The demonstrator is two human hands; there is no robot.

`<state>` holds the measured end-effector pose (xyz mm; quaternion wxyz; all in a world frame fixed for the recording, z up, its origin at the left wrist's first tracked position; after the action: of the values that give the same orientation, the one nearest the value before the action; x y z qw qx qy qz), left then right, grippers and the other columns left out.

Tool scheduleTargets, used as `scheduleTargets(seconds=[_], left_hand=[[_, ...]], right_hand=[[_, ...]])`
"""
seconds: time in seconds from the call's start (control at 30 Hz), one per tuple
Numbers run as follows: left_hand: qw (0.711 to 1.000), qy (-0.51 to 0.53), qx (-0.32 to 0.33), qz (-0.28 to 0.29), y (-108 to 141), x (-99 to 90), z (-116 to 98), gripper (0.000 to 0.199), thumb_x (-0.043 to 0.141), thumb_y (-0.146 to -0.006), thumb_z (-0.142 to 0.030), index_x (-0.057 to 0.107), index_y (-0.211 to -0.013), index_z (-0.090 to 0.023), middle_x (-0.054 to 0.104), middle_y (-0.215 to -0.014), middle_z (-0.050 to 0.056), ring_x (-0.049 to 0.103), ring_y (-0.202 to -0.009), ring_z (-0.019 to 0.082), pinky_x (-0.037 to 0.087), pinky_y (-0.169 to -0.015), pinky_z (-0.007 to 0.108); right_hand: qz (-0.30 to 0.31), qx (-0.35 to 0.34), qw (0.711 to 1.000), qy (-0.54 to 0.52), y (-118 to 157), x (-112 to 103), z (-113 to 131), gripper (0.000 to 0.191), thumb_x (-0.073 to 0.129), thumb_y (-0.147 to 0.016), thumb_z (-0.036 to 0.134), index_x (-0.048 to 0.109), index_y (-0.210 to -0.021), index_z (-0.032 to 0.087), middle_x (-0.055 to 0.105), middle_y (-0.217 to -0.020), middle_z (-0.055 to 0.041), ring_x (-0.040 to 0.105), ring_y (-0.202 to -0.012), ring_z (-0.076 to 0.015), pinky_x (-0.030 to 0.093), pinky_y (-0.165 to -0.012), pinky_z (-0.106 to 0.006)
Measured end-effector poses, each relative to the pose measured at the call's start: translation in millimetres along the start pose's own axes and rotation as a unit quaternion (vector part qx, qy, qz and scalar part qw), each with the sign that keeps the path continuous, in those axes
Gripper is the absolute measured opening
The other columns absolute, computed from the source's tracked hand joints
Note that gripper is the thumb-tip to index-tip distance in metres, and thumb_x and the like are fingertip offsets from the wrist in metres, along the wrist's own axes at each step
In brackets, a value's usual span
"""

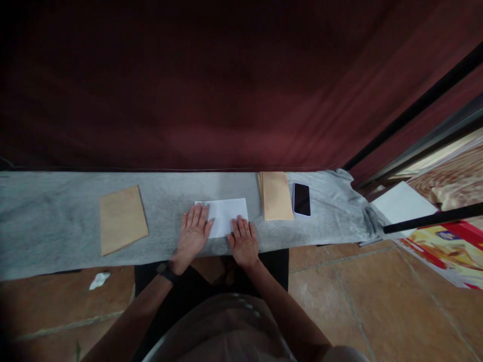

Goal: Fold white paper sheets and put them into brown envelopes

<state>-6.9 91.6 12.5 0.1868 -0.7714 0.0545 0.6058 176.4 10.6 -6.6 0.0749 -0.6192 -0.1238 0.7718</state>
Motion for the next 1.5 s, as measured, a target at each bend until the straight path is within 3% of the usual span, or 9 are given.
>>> scheduleTargets(seconds=[0.17,0.4,0.57,0.73,0.87,1.03,1.23,1.37,1.5], left_hand=[[0.998,0.022,0.031,0.045,27,2.6,-19,0.056,0.032,-0.104,-0.04,0.041,-0.155,-0.019,0.035,-0.163,0.009,0.023,-0.154,0.03,0.019,-0.125,0.055],[0.998,0.017,0.028,0.047,26,5.0,-18,0.055,0.034,-0.104,-0.038,0.04,-0.155,-0.021,0.035,-0.163,0.008,0.023,-0.154,0.029,0.018,-0.125,0.055],[0.999,0.013,0.009,0.035,33,2.3,-7,0.06,0.034,-0.104,-0.046,0.037,-0.157,-0.017,0.034,-0.163,0.012,0.028,-0.153,0.029,0.021,-0.125,0.052],[1.0,0.02,-0.009,0.011,44,-2.2,8,0.064,0.03,-0.104,-0.048,0.033,-0.158,-0.012,0.035,-0.161,0.015,0.029,-0.152,0.03,0.022,-0.125,0.052],[1.0,0.016,-0.008,0.001,46,-1.9,10,0.065,0.029,-0.104,-0.047,0.032,-0.158,-0.011,0.037,-0.161,0.016,0.029,-0.152,0.03,0.022,-0.125,0.052],[1.0,0.014,-0.011,-0.008,47,0.5,9,0.064,0.031,-0.104,-0.046,0.032,-0.158,-0.012,0.037,-0.161,0.015,0.029,-0.152,0.03,0.021,-0.125,0.052],[1.0,0.02,-0.015,-0.007,49,-1.7,9,0.063,0.032,-0.104,-0.046,0.035,-0.157,-0.011,0.036,-0.161,0.016,0.029,-0.152,0.031,0.022,-0.125,0.053],[0.996,0.079,-0.025,-0.028,51,-6.6,14,0.065,0.032,-0.104,-0.048,0.03,-0.158,-0.012,0.033,-0.163,0.016,0.031,-0.152,0.03,0.027,-0.124,0.051],[0.968,0.212,-0.107,-0.076,48,-9.4,33,0.063,0.028,-0.106,-0.047,0.025,-0.16,-0.016,0.032,-0.164,0.014,0.032,-0.152,0.024,0.035,-0.122,0.045]], right_hand=[[0.022,0.024,0.999,-0.003,-5,-5,5,0.05,0.036,-0.107,0.037,0.044,-0.153,0.017,0.041,-0.159,-0.0127,0.037,-0.148,-0.0277,0.024,-0.122,-0.052],[0.054,0.007,0.998,-0.026,-38,-1,19,0.048,0.038,-0.106,0.035,0.048,-0.151,0.019,0.038,-0.162,-0.0097,0.037,-0.147,-0.0279,0.027,-0.121,-0.048],[0.033,0.016,0.999,-0.008,-36,5,0,0.051,0.04,-0.106,0.038,0.043,-0.153,0.021,0.038,-0.162,-0.011,0.038,-0.146,-0.0299,0.026,-0.12,-0.051],[0.005,0.068,0.998,-0.004,-27,0,-27,0.053,0.042,-0.104,0.033,0.042,-0.152,0.012,0.047,-0.155,-0.0186,0.044,-0.139,-0.0323,0.033,-0.114,-0.05],[0.011,0.138,0.99,-0.01,-38,-6,-39,0.049,0.046,-0.1,0.032,0.051,-0.143,0.01,0.062,-0.133,-0.0208,0.058,-0.118,-0.0328,0.042,-0.103,-0.046],[0.038,0.208,0.973,-0.088,-59,-8,-46,0.03,0.057,-0.091,0.029,0.067,-0.114,0.014,0.07,-0.104,-0.0171,0.065,-0.103,-0.0308,0.047,-0.094,-0.041],[0.052,0.195,0.963,-0.178,-68,-9,-48,0.011,0.06,-0.085,0.027,0.066,-0.078,0.021,0.069,-0.07,-0.0026,0.066,-0.069,-0.0205,0.048,-0.064,-0.028],[0.034,0.166,0.955,-0.242,-84,-30,-42,0.018,0.054,-0.091,0.034,0.063,-0.084,0.019,0.07,-0.073,-0.0004,0.065,-0.066,-0.0168,0.046,-0.057,-0.024],[-0.051,0.105,0.946,-0.302,-111,-83,-23,0.029,0.047,-0.099,0.041,0.062,-0.105,0.017,0.073,-0.091,-0.0049,0.068,-0.08,-0.0181,0.052,-0.068,-0.026]])
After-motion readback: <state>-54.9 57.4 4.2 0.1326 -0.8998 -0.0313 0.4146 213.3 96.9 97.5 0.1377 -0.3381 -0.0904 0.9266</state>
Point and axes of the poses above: each hand's wrist, its own y-axis away from the middle knuckle, its own x-axis out of the palm, z = x × y, the point moved 2 cm from there along -y, towards the middle knuckle
